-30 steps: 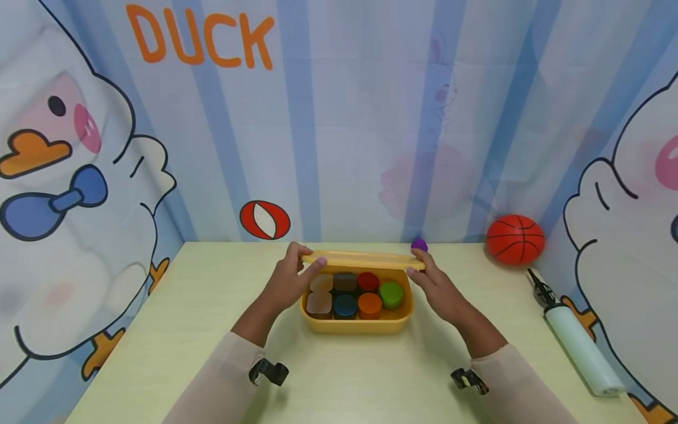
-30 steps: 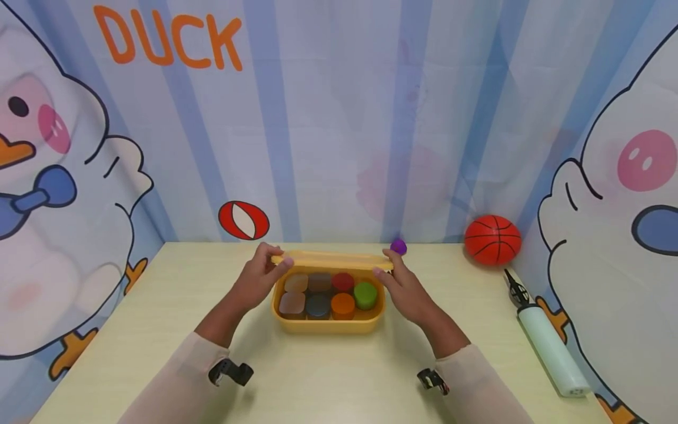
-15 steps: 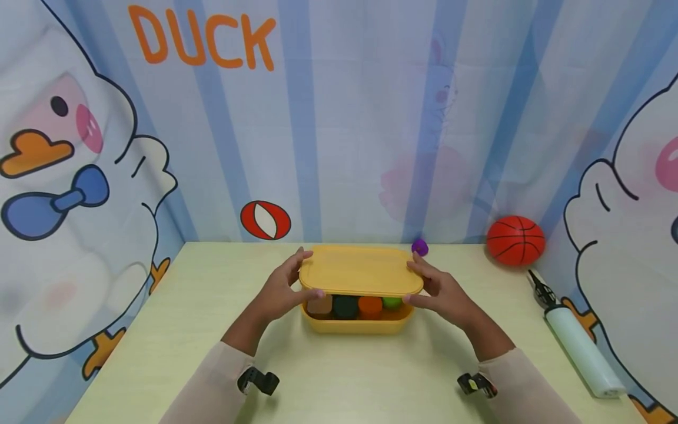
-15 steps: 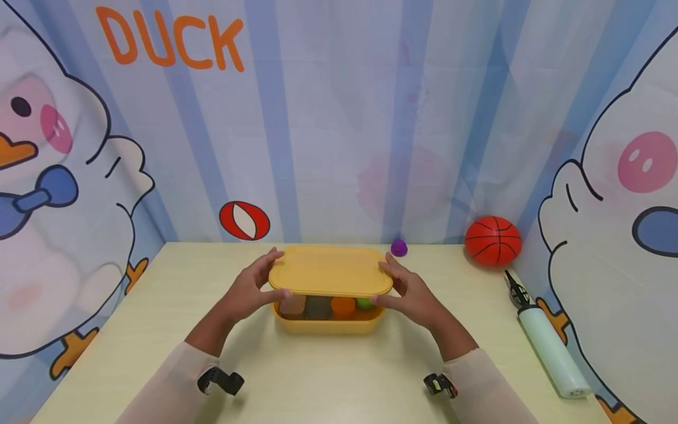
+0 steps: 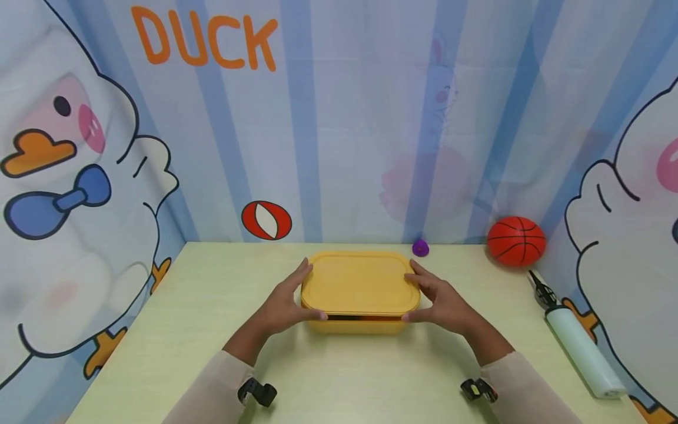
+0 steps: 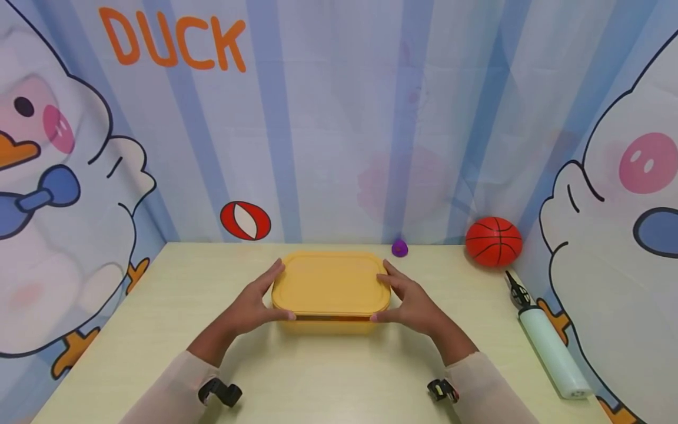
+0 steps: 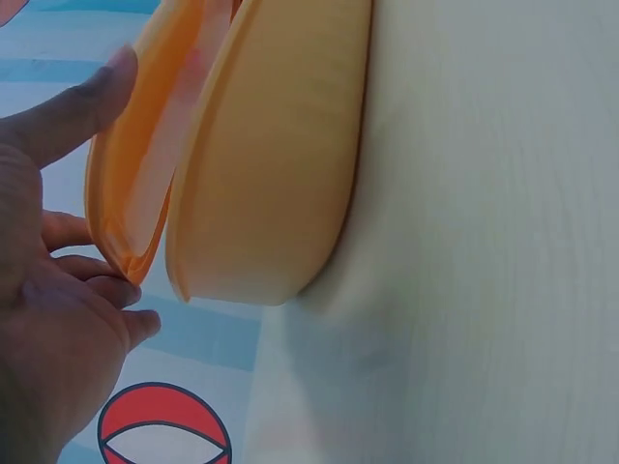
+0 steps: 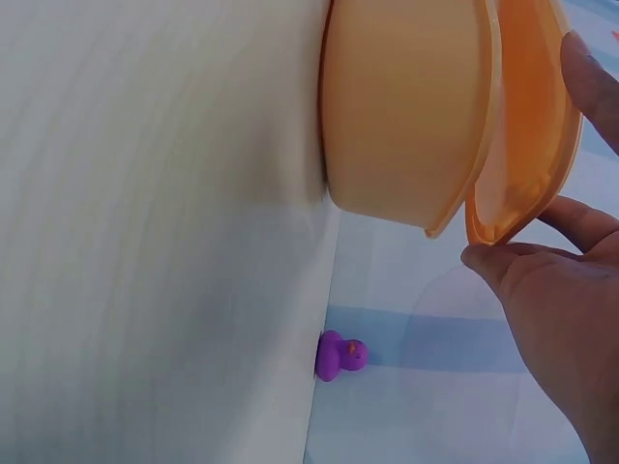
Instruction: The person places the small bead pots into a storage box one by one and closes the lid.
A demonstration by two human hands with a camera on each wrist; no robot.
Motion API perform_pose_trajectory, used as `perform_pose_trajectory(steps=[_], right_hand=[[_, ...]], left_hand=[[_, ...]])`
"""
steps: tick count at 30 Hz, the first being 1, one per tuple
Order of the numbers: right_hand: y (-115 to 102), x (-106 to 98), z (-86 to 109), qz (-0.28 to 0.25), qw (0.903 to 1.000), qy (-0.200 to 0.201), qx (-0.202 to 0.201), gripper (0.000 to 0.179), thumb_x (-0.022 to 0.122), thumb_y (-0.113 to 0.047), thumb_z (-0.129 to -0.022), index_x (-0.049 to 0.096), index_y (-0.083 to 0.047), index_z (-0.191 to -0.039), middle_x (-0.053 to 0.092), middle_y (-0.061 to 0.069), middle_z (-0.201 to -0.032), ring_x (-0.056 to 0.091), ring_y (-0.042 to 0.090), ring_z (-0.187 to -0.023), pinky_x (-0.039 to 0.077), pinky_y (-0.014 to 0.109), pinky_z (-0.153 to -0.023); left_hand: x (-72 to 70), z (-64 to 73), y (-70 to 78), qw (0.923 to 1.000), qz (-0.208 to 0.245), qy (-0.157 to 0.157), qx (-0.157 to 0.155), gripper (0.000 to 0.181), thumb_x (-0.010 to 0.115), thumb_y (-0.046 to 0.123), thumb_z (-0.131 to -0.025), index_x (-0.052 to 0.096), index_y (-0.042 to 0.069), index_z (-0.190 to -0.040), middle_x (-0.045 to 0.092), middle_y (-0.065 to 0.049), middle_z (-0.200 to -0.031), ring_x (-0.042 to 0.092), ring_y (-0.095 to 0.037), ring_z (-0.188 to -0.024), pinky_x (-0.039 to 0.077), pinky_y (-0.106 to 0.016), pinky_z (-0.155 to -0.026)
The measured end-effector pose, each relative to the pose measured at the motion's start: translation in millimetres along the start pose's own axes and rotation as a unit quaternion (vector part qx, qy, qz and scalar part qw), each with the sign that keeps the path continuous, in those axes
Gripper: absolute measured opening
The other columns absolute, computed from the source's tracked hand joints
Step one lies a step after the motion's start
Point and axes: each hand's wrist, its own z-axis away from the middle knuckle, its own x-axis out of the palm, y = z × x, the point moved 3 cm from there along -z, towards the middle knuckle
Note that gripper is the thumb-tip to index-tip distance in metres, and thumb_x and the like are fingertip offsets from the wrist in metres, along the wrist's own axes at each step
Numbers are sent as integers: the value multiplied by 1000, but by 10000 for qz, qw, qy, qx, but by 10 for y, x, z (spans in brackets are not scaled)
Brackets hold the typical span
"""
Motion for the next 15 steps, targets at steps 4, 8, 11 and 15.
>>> perform_pose_trajectory(steps=[4,8,11,15], right_hand=[[22,18,-3,400,9992,16,2,95,98,-13,-81,48,11,-158,16,25,-182,14,51,-168,27,60,-127],[41,30,4,604,9982,-19,-6,94,98,-16,-81,50,11,-158,17,25,-182,15,53,-167,28,65,-127],[52,35,7,693,9976,-35,-23,94,98,-18,-82,50,10,-157,17,25,-182,16,53,-167,28,67,-128],[60,51,-2,799,9968,-43,-29,95,98,-19,-81,50,9,-158,18,24,-182,17,53,-167,29,68,-128]], left_hand=[[41,17,-16,9997,-222,-51,88,121,98,37,-82,25,9,-175,9,-8,-186,13,-37,-172,23,-62,-135],[61,30,-23,9996,-256,-60,50,119,98,34,-82,26,6,-174,10,-10,-186,13,-41,-172,23,-64,-135],[76,34,-26,9993,-355,-75,-40,119,98,33,-82,27,6,-173,10,-10,-186,11,-48,-170,21,-67,-135],[96,34,-21,9988,-476,-100,-116,119,99,32,-82,27,5,-173,8,-12,-185,9,-51,-169,16,-68,-135]])
